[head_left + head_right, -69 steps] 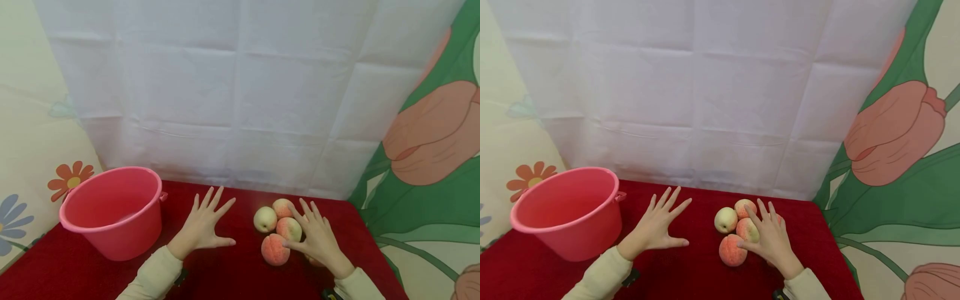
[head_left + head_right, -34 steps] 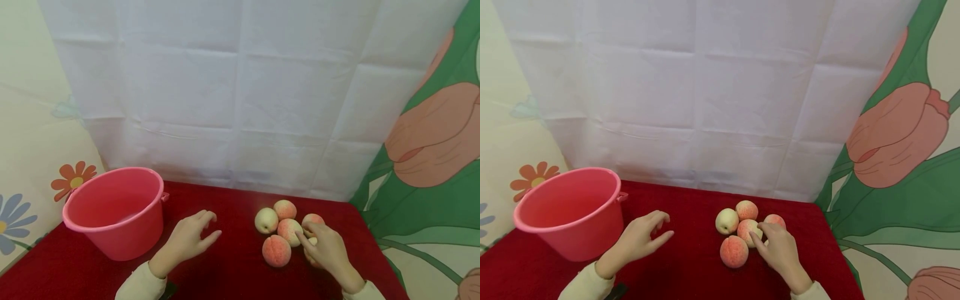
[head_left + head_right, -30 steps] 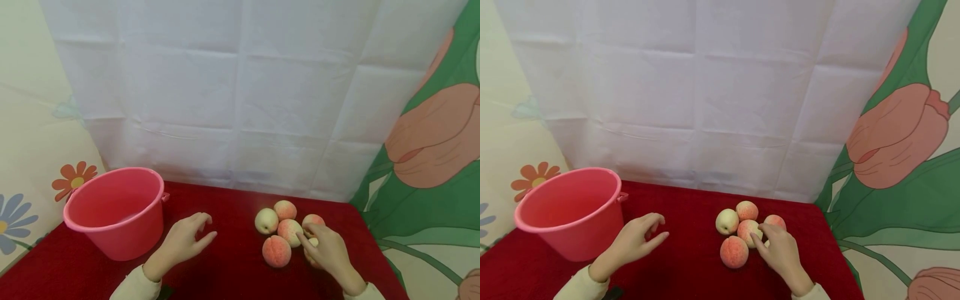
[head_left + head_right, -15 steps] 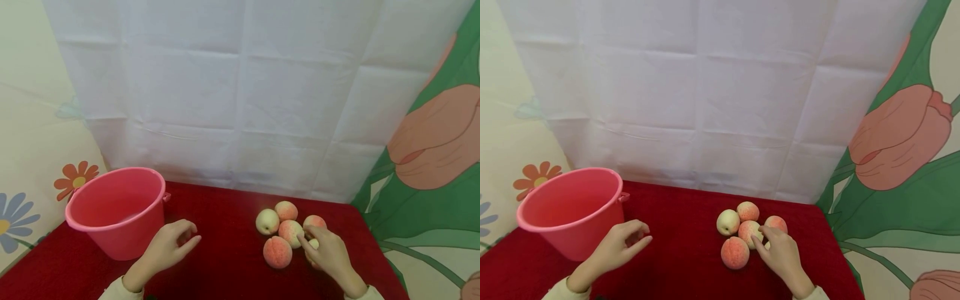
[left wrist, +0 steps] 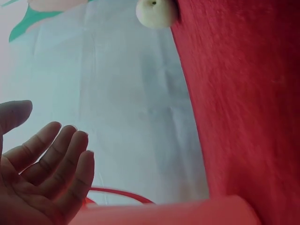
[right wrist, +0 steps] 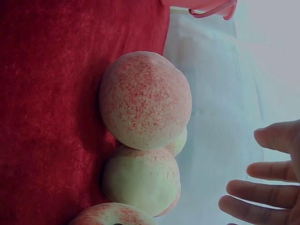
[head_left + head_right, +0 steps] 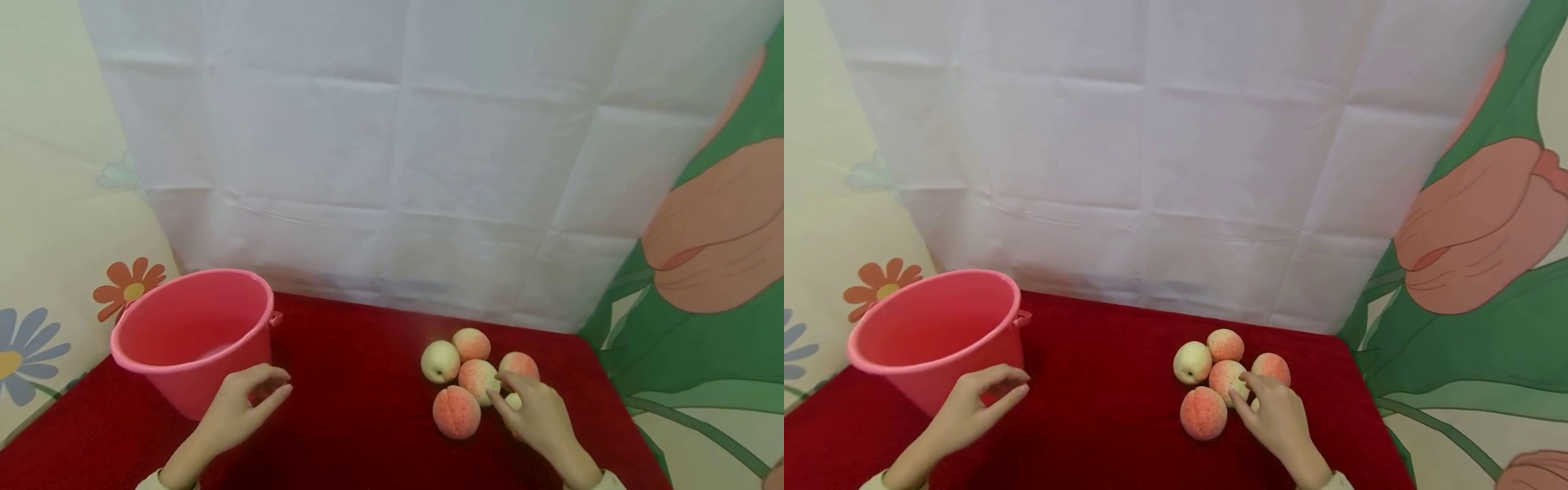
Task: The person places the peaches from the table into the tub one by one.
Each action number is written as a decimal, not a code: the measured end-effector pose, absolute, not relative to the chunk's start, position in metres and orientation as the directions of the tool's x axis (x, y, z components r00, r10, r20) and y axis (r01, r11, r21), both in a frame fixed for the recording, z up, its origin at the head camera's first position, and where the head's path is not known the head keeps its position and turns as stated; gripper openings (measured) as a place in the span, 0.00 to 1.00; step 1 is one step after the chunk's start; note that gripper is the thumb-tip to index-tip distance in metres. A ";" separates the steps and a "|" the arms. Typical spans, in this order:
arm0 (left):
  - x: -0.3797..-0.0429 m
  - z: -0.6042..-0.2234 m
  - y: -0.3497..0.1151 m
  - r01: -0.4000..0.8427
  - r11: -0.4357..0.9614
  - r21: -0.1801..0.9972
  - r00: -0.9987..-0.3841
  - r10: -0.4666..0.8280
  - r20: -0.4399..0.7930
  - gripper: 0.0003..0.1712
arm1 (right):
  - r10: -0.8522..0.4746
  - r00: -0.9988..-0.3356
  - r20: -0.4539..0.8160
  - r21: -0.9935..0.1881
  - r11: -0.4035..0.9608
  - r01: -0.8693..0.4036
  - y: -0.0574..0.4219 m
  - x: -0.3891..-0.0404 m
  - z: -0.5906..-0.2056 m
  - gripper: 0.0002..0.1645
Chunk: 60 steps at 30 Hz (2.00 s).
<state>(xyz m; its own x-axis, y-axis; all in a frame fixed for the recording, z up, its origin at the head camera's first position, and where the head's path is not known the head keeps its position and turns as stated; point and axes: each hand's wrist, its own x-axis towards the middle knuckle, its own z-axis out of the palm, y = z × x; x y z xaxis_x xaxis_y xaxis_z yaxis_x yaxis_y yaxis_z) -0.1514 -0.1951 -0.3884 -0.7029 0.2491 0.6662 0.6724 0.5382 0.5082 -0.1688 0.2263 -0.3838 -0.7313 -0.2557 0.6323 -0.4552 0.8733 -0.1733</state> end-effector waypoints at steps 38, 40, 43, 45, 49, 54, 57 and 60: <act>-0.115 -0.377 -0.285 0.248 -0.387 0.888 -0.883 -0.467 0.042 0.12 | -0.282 -0.765 0.579 -0.136 0.892 -0.431 0.242 -0.171 -0.385 0.12; -0.116 -0.375 -0.287 0.233 -0.409 0.883 -0.880 -0.475 0.012 0.11 | -0.278 -0.781 0.560 -0.142 0.896 -0.421 0.246 -0.170 -0.383 0.14; -0.119 -0.374 -0.290 0.209 -0.416 0.885 -0.877 -0.480 -0.019 0.11 | -0.271 -0.805 0.528 -0.159 0.900 -0.407 0.251 -0.168 -0.381 0.15; -0.120 -0.373 -0.292 0.204 -0.420 0.884 -0.879 -0.476 -0.023 0.10 | -0.272 -0.813 0.516 -0.159 0.902 -0.402 0.255 -0.167 -0.381 0.16; -0.122 -0.373 -0.294 0.216 -0.436 0.874 -0.888 -0.460 -0.011 0.08 | -0.294 -0.819 0.493 -0.131 0.905 -0.405 0.261 -0.166 -0.380 0.18; -0.125 -0.373 -0.296 0.240 -0.470 0.849 -0.893 -0.450 0.004 0.08 | -0.312 -0.845 0.435 -0.112 0.912 -0.395 0.267 -0.167 -0.382 0.27; -0.126 -0.373 -0.296 0.247 -0.498 0.831 -0.889 -0.457 -0.010 0.08 | -0.316 -0.855 0.411 -0.115 0.912 -0.393 0.270 -0.169 -0.386 0.29; -0.128 -0.374 -0.295 0.257 -0.527 0.810 -0.875 -0.483 -0.036 0.08 | -0.313 -0.866 0.389 -0.129 0.913 -0.388 0.272 -0.171 -0.390 0.29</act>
<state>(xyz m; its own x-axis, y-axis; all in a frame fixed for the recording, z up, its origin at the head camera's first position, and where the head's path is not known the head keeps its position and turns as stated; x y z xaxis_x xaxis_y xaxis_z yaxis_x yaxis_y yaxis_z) -0.1281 -0.2947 -0.3735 -0.8747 -0.4832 -0.0363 0.2573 -0.5266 0.8103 -0.1709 0.2718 -0.3900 -0.8662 -0.3131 0.3895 -0.3880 0.9126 -0.1292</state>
